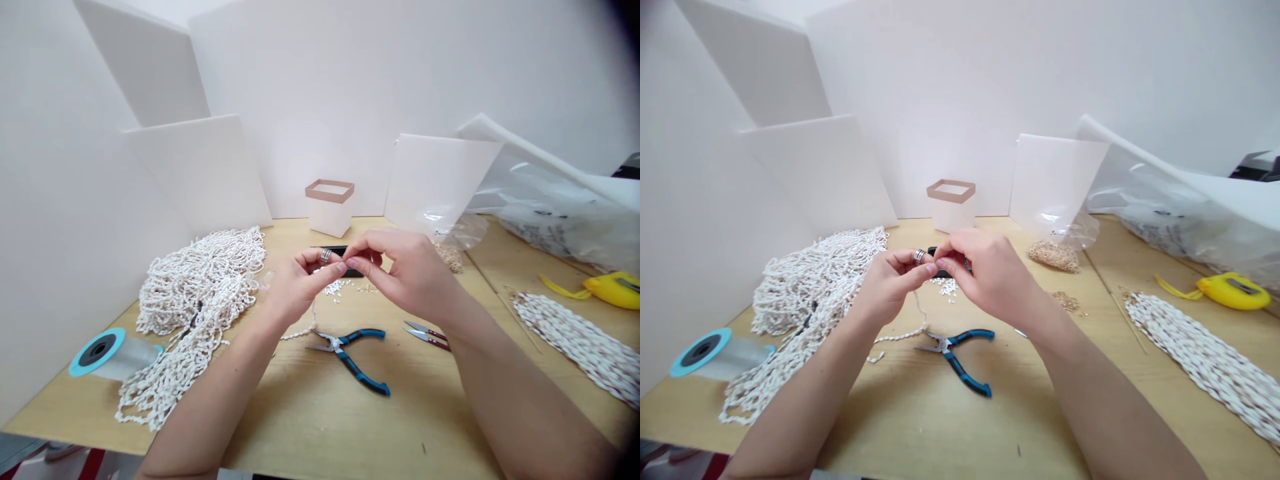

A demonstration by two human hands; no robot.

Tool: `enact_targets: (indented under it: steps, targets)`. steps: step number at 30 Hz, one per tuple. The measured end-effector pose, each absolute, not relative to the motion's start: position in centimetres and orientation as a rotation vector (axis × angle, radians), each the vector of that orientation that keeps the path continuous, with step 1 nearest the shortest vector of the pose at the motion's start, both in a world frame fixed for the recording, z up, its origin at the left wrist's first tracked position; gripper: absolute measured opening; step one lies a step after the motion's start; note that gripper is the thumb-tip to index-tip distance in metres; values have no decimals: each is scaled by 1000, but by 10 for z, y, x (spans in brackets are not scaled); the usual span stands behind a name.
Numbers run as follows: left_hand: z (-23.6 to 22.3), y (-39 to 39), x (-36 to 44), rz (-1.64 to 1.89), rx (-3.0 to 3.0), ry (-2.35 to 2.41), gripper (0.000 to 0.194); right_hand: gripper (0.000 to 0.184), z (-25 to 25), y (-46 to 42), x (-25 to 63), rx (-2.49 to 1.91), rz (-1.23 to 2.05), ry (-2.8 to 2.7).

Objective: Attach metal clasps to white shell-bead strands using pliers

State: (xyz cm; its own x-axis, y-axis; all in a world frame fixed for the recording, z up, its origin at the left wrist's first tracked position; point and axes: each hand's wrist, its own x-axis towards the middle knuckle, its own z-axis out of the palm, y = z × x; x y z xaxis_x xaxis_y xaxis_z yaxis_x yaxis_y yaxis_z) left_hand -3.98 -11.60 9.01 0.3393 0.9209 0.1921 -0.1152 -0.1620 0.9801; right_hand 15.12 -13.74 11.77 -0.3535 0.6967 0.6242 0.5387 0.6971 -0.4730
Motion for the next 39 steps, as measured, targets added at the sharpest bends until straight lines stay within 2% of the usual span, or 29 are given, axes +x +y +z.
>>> enact_targets:
  steps: [4, 11, 17, 39]
  targets:
    - [90, -117, -41, 1114, 1456, 781, 19, 10, 116, -137, 151, -973, 229, -2037]
    - [95, -122, -42, 1151, 1517, 788, 19, 14, 116, -140, 148, -1009, 582, -1840]
    - [100, -126, -42, 1162, 1514, 820, 21, 17, 114, -139, 146, -1011, 668, -1766]
    - [106, -128, -45, 1120, 1418, 835, 24, 14, 112, -141, 140, -1030, 560, -1758]
